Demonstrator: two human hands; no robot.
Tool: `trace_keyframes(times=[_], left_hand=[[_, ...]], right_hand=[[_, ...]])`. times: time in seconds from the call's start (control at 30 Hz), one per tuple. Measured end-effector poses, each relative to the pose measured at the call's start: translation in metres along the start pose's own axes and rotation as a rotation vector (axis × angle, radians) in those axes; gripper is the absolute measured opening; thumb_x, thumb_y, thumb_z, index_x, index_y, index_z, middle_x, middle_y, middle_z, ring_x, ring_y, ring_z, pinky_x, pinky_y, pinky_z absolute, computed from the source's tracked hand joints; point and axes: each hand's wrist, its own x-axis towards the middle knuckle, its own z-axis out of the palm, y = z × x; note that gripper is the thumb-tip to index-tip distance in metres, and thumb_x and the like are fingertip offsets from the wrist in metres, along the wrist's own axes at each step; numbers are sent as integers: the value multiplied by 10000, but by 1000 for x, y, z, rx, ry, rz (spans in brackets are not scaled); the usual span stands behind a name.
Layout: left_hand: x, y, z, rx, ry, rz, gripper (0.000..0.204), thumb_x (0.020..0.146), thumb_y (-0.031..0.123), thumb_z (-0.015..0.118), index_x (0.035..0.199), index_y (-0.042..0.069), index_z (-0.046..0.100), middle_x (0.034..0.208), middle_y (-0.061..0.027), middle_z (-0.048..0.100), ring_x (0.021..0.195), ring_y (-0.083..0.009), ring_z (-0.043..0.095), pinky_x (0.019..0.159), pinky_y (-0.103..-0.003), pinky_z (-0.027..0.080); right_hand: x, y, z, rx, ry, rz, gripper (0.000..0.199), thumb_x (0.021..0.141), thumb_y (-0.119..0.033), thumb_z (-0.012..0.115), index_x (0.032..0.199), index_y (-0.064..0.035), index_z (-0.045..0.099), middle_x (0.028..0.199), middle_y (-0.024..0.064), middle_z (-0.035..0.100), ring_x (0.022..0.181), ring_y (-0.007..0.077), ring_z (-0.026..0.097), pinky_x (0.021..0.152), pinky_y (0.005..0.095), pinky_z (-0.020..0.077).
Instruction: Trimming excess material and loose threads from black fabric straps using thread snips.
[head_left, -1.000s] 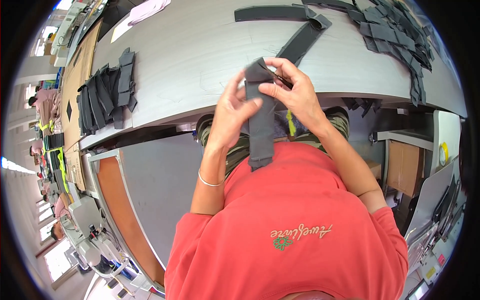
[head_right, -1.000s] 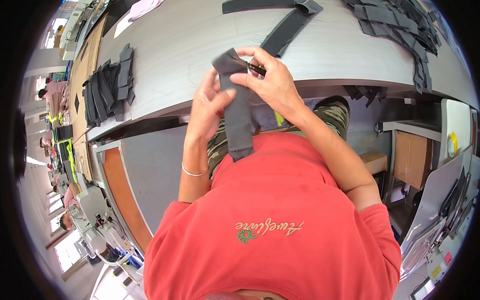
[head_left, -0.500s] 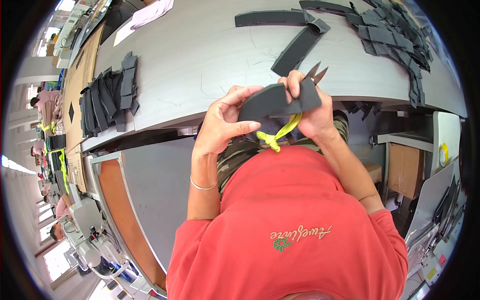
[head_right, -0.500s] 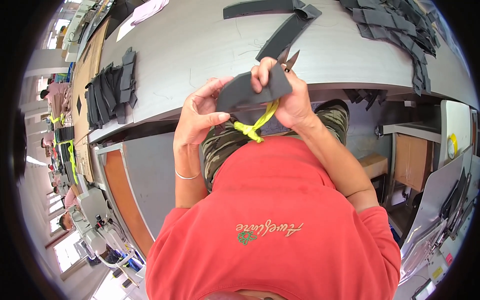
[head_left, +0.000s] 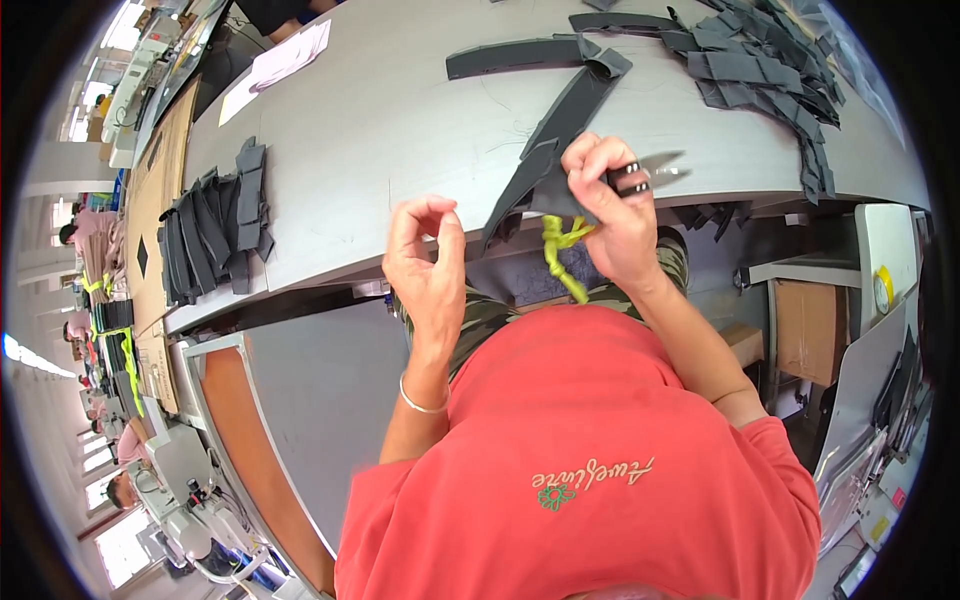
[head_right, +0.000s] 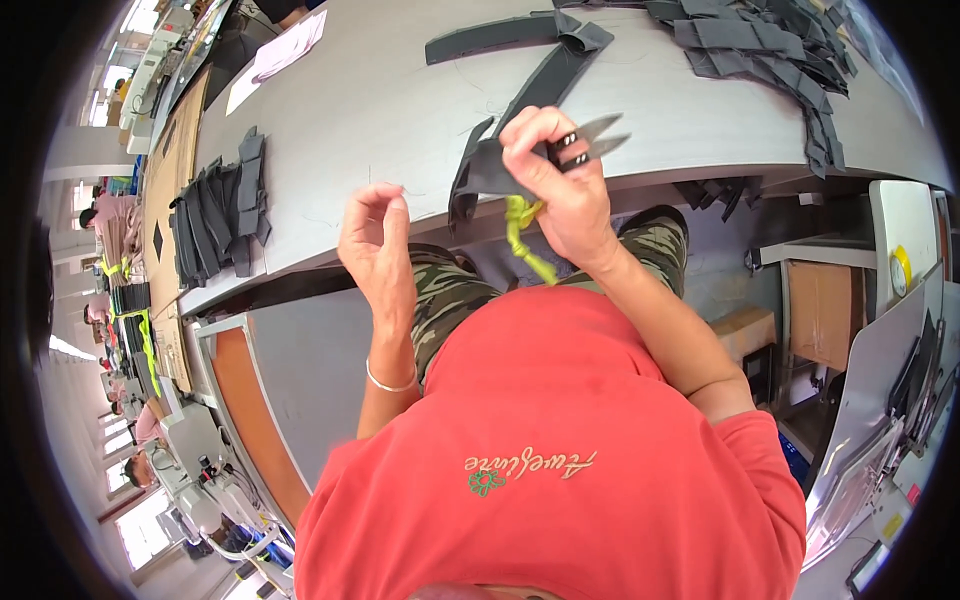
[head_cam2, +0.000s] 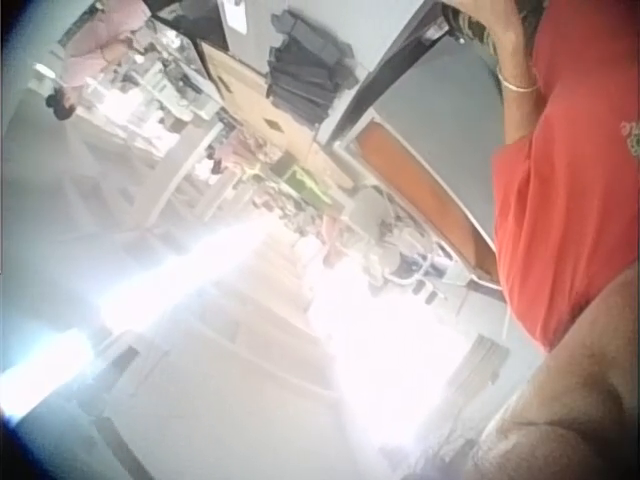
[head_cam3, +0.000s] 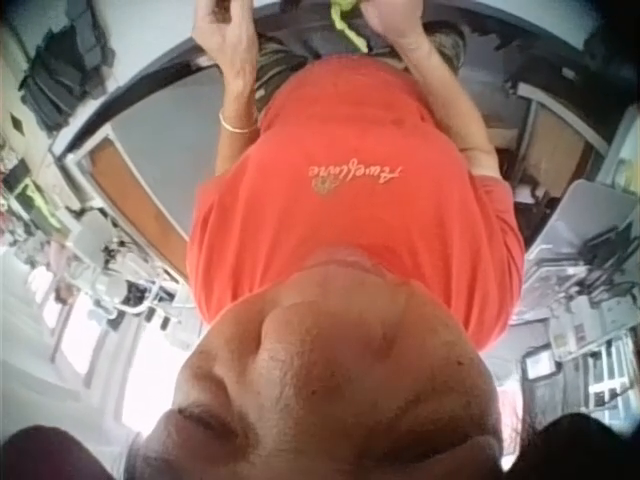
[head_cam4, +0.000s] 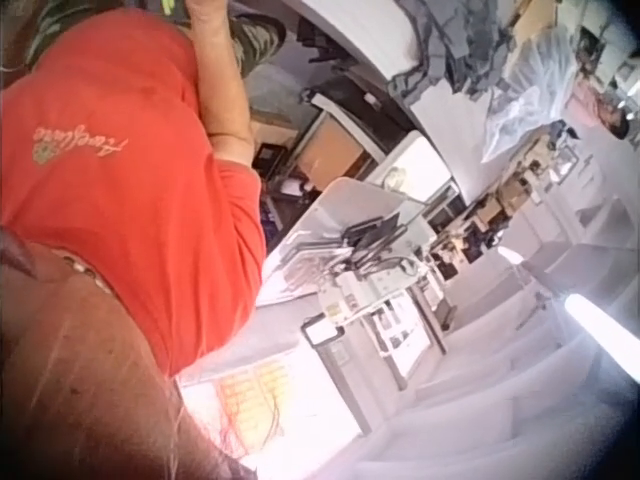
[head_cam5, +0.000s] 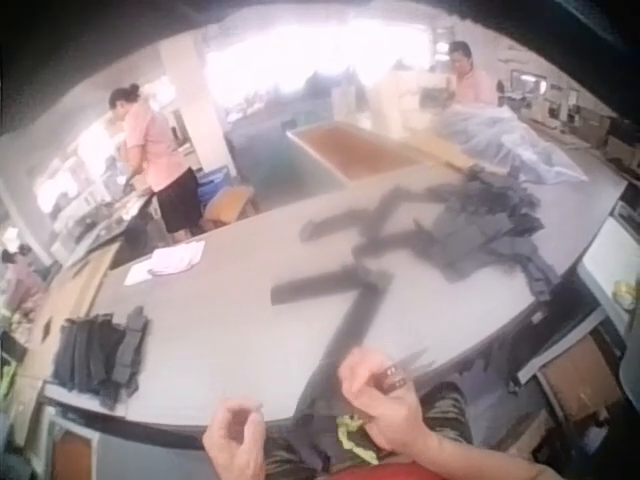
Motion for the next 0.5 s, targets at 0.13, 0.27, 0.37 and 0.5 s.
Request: trace_keyframes(times=[0.13,0.27,0.37,0.5], left_hand=[[5,-1,-3,-653,-326,-740,579,969,454,462,1203,-71,529,1018,-96,578,849,-163,554,782,-313,468],[16,19,-4,-723,-389,-734,661,948,499,485,1269,-78,464,1151,-132,526,959,-195,539,842,-357,471],[20,14,-6,-637,-435,-675,481,930,396,562,1157,-29,559,1055,-112,624,916,-183,604,826,-325,503],[21,-3,1,-502,-387,-729,348,893,244,653,1081,-34,562,913,-66,599,885,-118,547,743,-293,471]], right_hand=[[-11,-9,16,-362,-329,-196,84,818,47,569,789,-32,575,878,88,508,723,149,503,613,251,403],[-12,-17,32,-703,-704,-450,137,633,-8,621,731,-67,545,837,81,473,707,227,504,600,309,404],[-12,-10,31,-908,-785,-553,162,605,-58,631,696,-87,500,782,46,425,682,215,475,593,323,380],[-20,10,13,-1134,-755,-508,163,603,-72,617,672,-117,477,729,18,375,655,208,443,581,331,366]])
